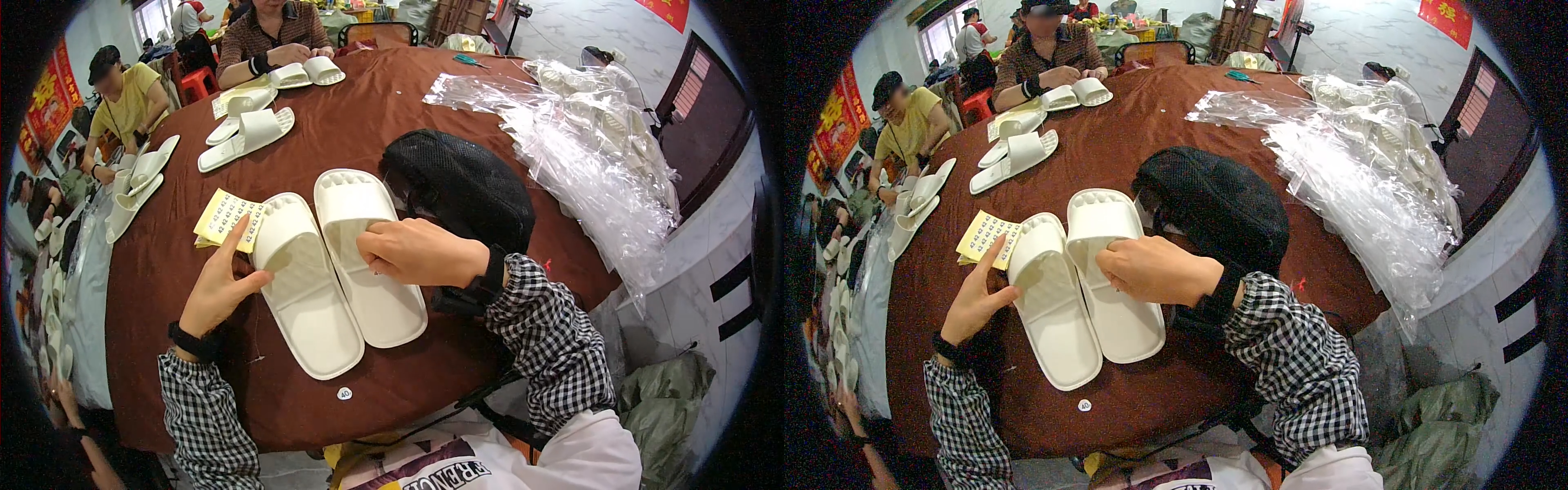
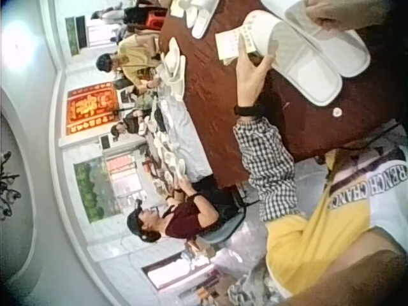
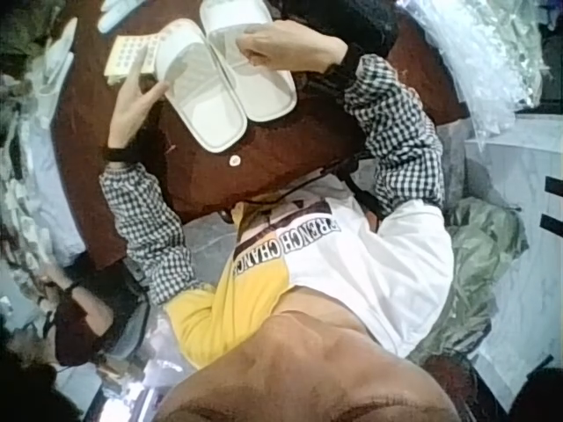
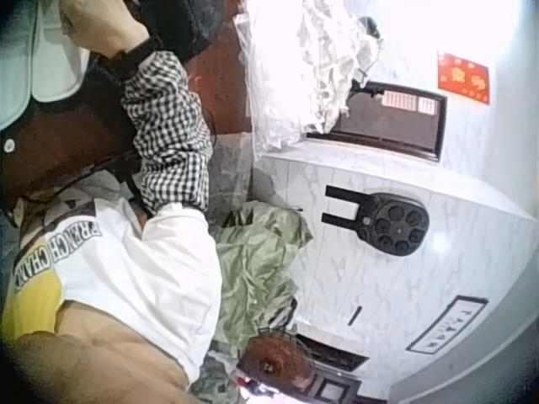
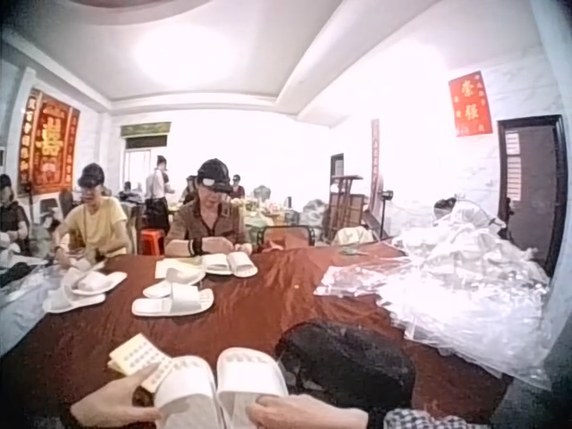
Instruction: Applying size labels or stickers to white slippers or slipper components.
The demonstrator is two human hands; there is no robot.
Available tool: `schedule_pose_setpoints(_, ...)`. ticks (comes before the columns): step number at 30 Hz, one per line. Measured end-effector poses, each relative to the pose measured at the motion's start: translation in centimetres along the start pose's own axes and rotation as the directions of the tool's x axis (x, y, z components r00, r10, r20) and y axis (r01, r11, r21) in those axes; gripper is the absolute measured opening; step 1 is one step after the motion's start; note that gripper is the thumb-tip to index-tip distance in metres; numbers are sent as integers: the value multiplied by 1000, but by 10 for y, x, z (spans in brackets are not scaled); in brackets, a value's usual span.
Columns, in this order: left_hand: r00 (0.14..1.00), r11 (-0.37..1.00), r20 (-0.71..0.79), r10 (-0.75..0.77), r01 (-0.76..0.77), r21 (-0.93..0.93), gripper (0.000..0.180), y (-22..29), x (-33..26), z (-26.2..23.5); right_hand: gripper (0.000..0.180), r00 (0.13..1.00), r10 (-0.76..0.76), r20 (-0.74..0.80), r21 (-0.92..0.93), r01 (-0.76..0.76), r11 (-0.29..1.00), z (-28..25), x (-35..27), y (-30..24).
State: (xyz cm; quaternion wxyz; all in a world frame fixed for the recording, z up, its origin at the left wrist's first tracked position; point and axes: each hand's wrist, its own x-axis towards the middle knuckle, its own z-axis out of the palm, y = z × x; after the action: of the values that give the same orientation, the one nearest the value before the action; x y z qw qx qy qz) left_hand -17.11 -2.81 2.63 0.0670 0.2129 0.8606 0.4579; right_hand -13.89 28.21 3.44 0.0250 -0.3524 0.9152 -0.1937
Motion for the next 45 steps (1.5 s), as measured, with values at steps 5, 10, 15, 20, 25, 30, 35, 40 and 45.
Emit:
schedule_pose_setpoints(5, 1000, 1000, 8, -12, 12, 0, 87, 7, 0, 0, 10, 1000, 30, -10, -4, -30, 1000, 5, -1, 5)
schedule_pose_setpoints(10, 995, 994, -18, 100, -99, 50, 86, -1, -1, 1, 9, 999, -42, 8, 2, 42, 999, -3, -5, 4)
schedule_pose_setpoints(15, 999, 1000, 32, -30, 30, -6, 88, 4, -3, -1, 21, 995, -70, 69, 21, 69, 997, -10, -27, 0)
schedule_pose_setpoints(20, 1000, 997, 7, 17, -17, 73, 86, 1, -1, -3, 46, 980, -197, 3, -153, 195, 969, -11, -43, -9)
schedule_pose_setpoints(25, 998, 998, -10, 61, -61, 30, 85, -4, -1, -3, 52, 984, -171, 44, -276, 177, 945, -16, -49, -20)
schedule_pose_setpoints(30, 999, 999, -15, 33, -32, 13, 86, -5, -2, -1, 56, 979, -190, 68, -263, 202, 944, -21, -57, -22)
schedule_pose_setpoints(35, 992, 991, -33, 119, -116, 72, 87, -13, 0, 0, 58, 991, -129, 35, -180, 134, 975, -16, -51, -16)
schedule_pose_setpoints(40, 1000, 1000, 2, -2, 2, 15, 87, 1, -2, -3, 59, 988, -132, 80, -194, 145, 970, -22, -49, -20)
schedule_pose_setpoints(45, 996, 998, 66, -62, 64, -26, 87, 3, 0, -4, 60, 988, -145, 55, -168, 153, 974, -21, -49, -16)
